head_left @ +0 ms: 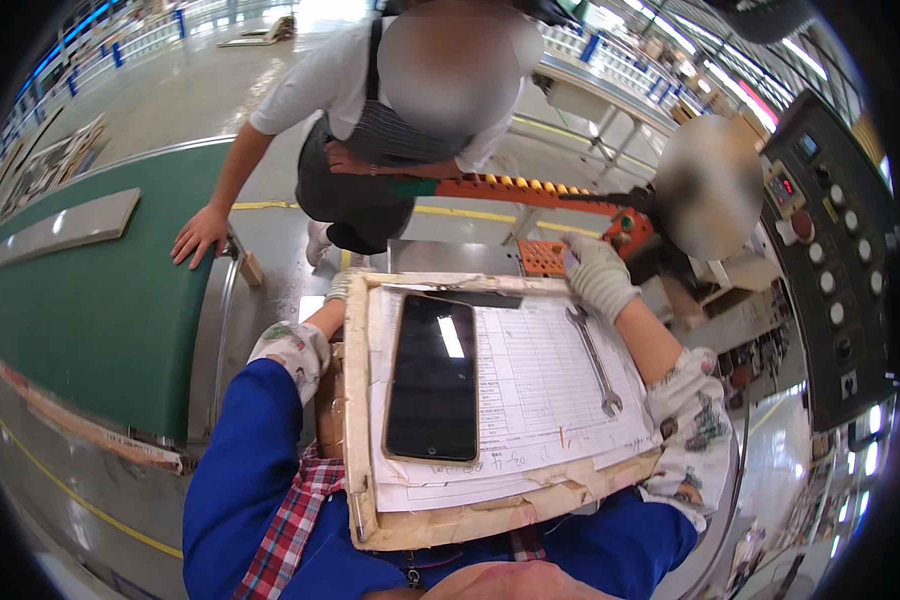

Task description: The person uses both hands to manipulate a small component over a clipboard with a smartphone and wrench. They repeatedly adjust and press the component, likely assembling or repairing a small electronic part.

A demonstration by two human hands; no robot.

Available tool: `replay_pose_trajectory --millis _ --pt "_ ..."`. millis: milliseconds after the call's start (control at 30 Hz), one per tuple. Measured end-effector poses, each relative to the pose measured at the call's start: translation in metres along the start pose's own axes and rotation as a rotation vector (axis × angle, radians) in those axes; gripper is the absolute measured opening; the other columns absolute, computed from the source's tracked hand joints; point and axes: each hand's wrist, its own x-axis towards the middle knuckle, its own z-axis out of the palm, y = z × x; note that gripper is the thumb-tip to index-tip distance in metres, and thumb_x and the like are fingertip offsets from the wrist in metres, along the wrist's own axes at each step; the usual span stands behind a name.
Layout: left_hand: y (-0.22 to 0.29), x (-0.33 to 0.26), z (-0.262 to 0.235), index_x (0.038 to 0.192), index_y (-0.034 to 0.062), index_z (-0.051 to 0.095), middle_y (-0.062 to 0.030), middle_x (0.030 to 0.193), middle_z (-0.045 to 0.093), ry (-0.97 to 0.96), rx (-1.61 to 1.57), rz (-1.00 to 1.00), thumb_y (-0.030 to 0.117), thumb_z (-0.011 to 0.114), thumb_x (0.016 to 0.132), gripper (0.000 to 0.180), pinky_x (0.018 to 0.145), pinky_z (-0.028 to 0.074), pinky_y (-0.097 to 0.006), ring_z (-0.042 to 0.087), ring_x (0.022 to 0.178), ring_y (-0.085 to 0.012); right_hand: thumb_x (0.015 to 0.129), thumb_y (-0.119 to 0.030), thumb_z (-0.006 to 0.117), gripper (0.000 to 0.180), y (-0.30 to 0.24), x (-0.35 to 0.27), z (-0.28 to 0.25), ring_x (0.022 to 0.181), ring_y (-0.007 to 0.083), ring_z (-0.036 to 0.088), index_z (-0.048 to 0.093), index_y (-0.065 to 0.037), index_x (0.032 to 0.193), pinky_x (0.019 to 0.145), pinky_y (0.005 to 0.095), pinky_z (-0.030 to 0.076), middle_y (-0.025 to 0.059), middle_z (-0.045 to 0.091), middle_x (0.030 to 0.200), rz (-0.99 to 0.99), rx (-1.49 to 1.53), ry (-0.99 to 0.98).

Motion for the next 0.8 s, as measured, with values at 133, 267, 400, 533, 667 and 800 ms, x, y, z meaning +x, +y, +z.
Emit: replay_pose_trajectory --millis 133,267,400,533,667,800 --pt "0.004 -0.005 -0.008 0.09 0.0107 0.065 -0.0169 0.091 0.063 0.0 0.014 0.049 0.043 0.051 0.074 0.038 0.072 0.047 -0.041 0.061 0.084 -0.032 0.083 -0.019 0.047 0.027 0.016 0.01 0.007 0.085 0.0357 0.058 0.058 -0.003 0.102 0.077 0.0414 0.045 0.023 0.06 0.087 -0.052 -0.197 -0.033" --pt "0.007 -0.006 -0.004 0.089 0.0107 0.064 -0.0167 0.091 0.063 -0.024 0.035 0.079 0.042 0.051 0.075 0.037 0.072 0.047 -0.041 0.061 0.084 -0.0319 0.084 -0.019 0.045 0.028 0.005 0.002 0.014 0.086 0.0357 0.058 0.057 -0.002 0.103 0.078 0.0411 0.044 0.023 0.06 0.087 0.072 -0.024 -0.04" --pt "-0.007 -0.008 -0.011 0.089 0.0107 0.064 -0.0165 0.091 0.063 -0.007 0.037 0.068 0.041 0.05 0.075 0.036 0.071 0.047 -0.041 0.061 0.083 -0.0317 0.086 -0.02 0.048 0.029 0.032 0.023 0.039 0.067 0.0246 0.056 0.056 0.0 0.104 0.061 0.0345 0.044 0.0151 0.06 0.081 0.194 0.387 -0.104" --pt "-0.01 -0.006 -0.012 0.089 0.0107 0.064 -0.0162 0.091 0.063 -0.002 0.029 0.066 0.04 0.049 0.076 0.035 0.071 0.047 -0.041 0.061 0.083 -0.0316 0.087 -0.015 0.048 0.022 0.068 0.034 0.061 0.054 0.011 0.049 0.056 0.001 0.101 0.047 0.0267 0.041 0.0052 0.057 0.071 0.144 0.6 -0.064" --pt "-0.005 -0.002 -0.005 0.089 0.0107 0.064 -0.016 0.091 0.063 -0.025 0.026 0.083 0.039 0.049 0.077 0.034 0.07 0.047 -0.041 0.061 0.082 -0.0315 0.087 -0.014 0.049 0.019 0.069 0.025 0.063 0.053 0.0103 0.048 0.056 0.001 0.097 0.048 0.0258 0.041 0.0046 0.057 0.07 0.243 1.019 -0.086" --pt "-0.007 -0.005 -0.005 0.089 0.0107 0.064 -0.0158 0.091 0.063 -0.024 0.019 0.094 0.038 0.048 0.077 0.034 0.07 0.048 -0.041 0.061 0.082 -0.0313 0.086 -0.011 0.05 0.017 0.048 0.017 0.042 0.057 0.0094 0.052 0.057 0.0 0.097 0.052 0.0249 0.043 0.0037 0.057 0.07 0.178 0.718 -0.112"
